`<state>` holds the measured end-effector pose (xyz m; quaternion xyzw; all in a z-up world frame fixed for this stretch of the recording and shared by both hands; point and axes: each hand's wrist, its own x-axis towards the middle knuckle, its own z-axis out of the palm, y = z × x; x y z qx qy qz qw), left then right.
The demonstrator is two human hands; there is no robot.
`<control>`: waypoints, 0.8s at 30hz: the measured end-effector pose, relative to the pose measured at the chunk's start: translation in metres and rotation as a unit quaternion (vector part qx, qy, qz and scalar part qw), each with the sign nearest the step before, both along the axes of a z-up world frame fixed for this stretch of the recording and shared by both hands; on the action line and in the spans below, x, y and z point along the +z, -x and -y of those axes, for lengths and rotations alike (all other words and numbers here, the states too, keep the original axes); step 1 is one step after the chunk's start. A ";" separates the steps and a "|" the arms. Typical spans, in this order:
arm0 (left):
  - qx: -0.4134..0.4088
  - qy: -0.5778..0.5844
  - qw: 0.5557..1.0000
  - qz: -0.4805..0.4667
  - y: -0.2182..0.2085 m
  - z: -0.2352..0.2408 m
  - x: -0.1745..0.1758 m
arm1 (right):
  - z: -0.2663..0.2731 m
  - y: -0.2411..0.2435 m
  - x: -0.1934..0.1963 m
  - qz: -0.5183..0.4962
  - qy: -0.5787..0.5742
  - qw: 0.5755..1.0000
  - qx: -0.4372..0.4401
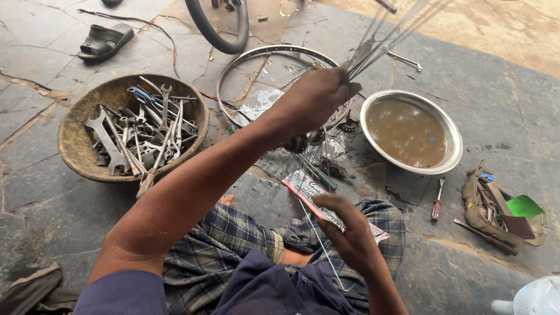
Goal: The person is sitting on the ground assembling a bicycle wheel by inserting spokes into the hub. They handle a package of spokes and repeatedly insert individual spokes into the hub holes, adjusting their position with both hands.
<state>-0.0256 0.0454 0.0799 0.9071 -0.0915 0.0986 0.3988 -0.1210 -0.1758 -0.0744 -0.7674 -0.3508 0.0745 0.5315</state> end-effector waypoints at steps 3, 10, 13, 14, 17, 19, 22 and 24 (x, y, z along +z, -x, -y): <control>-0.004 0.029 1.000 -0.010 0.006 0.002 0.004 | -0.017 -0.016 0.005 -0.126 -0.186 0.974 0.025; -0.041 0.097 0.993 0.053 0.028 0.009 0.003 | -0.052 -0.035 -0.005 -0.243 -0.291 0.925 0.023; -0.012 0.137 0.987 0.079 0.024 0.002 0.002 | -0.056 -0.030 -0.010 -0.229 -0.305 0.924 0.017; -0.004 0.149 0.984 0.100 0.022 -0.002 0.002 | -0.055 -0.029 -0.011 -0.220 -0.313 0.924 0.017; 0.016 0.184 0.973 0.135 0.019 -0.014 -0.005 | -0.036 -0.022 -0.016 -0.110 -0.246 0.963 -0.024; 0.020 0.203 0.967 0.155 0.018 -0.020 -0.013 | -0.014 -0.018 -0.022 -0.021 -0.094 0.992 -0.075; 0.020 0.240 0.955 0.173 0.017 -0.031 -0.023 | 0.016 -0.010 -0.043 -0.040 0.143 0.986 -0.082; 0.019 0.291 0.945 0.151 0.014 -0.036 -0.030 | 0.030 0.004 -0.065 -0.043 0.255 0.964 -0.069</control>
